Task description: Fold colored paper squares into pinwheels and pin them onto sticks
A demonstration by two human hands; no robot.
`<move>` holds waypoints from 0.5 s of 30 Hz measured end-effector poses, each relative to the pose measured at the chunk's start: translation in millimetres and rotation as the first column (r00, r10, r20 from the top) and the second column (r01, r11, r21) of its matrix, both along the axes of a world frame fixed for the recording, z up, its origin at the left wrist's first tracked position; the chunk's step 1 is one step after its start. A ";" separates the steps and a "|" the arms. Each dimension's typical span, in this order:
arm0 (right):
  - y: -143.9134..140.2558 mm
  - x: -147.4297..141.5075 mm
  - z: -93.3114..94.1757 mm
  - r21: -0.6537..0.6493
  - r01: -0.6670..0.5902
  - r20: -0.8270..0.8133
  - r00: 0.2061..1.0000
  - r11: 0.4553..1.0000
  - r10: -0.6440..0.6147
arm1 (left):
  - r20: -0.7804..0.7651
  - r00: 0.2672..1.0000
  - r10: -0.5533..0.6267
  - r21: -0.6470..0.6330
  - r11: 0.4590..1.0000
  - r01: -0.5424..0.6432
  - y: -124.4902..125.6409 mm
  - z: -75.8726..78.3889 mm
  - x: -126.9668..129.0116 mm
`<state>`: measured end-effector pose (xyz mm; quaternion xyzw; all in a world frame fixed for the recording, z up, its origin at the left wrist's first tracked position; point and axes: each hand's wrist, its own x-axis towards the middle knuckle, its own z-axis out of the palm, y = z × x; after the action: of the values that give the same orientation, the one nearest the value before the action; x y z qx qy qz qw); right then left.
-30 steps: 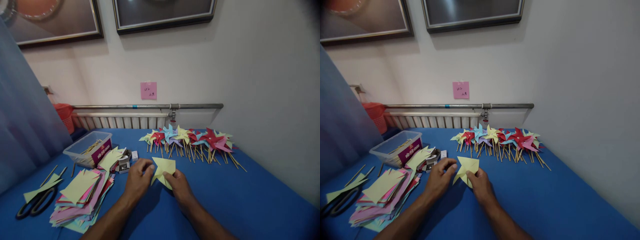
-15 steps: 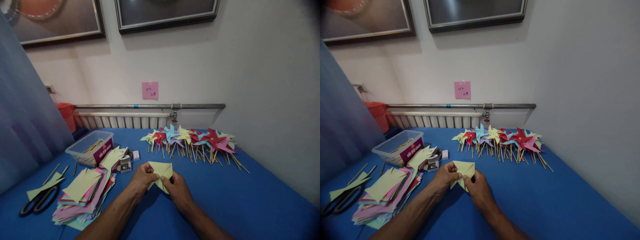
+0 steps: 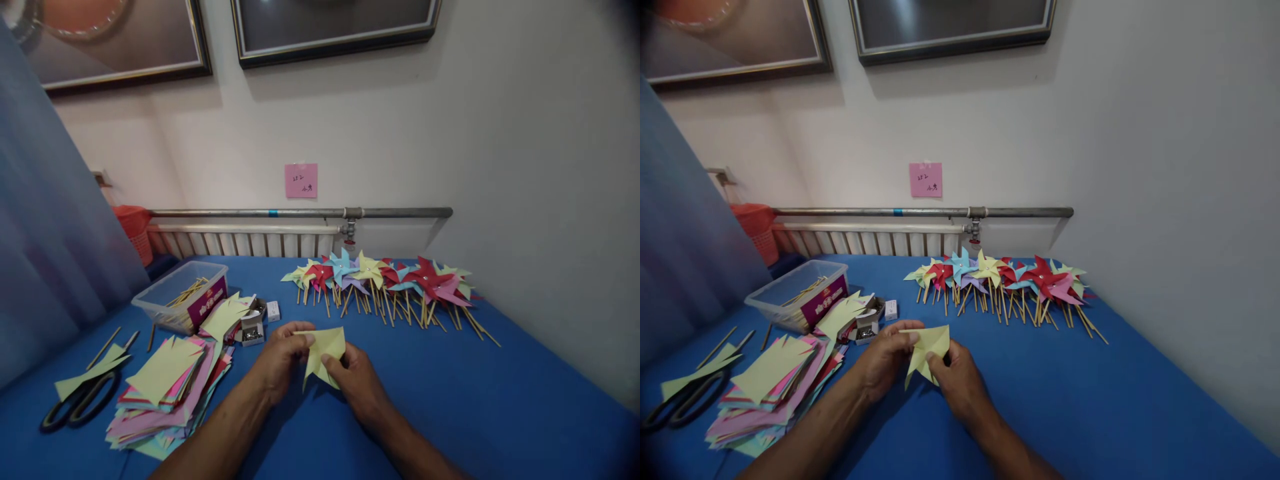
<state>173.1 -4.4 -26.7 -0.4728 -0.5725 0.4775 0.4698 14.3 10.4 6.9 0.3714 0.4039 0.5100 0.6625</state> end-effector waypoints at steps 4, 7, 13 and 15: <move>-2.4 -0.5 3.3 -0.007 -0.037 0.050 0.998 0.999 0.037 | -0.204 0.979 -0.014 0.140 0.989 0.044 0.9 7.6 -9.1; -6.1 0.1 9.2 0.060 -0.076 0.131 0.989 0.995 0.068 | -0.412 0.910 -0.032 0.210 0.969 0.129 -1.6 12.6 -12.4; -10.9 0.7 17.1 0.096 -0.079 0.146 0.987 0.992 0.064 | -0.564 0.823 -0.071 0.233 0.942 0.241 -6.9 14.5 -14.1; -10.8 0.5 16.5 0.092 -0.084 0.124 0.990 0.992 0.072 | -0.557 0.827 -0.079 0.235 0.940 0.249 -7.2 14.3 -14.4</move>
<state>173.6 -15.2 -10.2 -0.4546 -0.6403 0.4378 0.4378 -0.1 3.3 21.2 0.6287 0.4586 0.3801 0.5000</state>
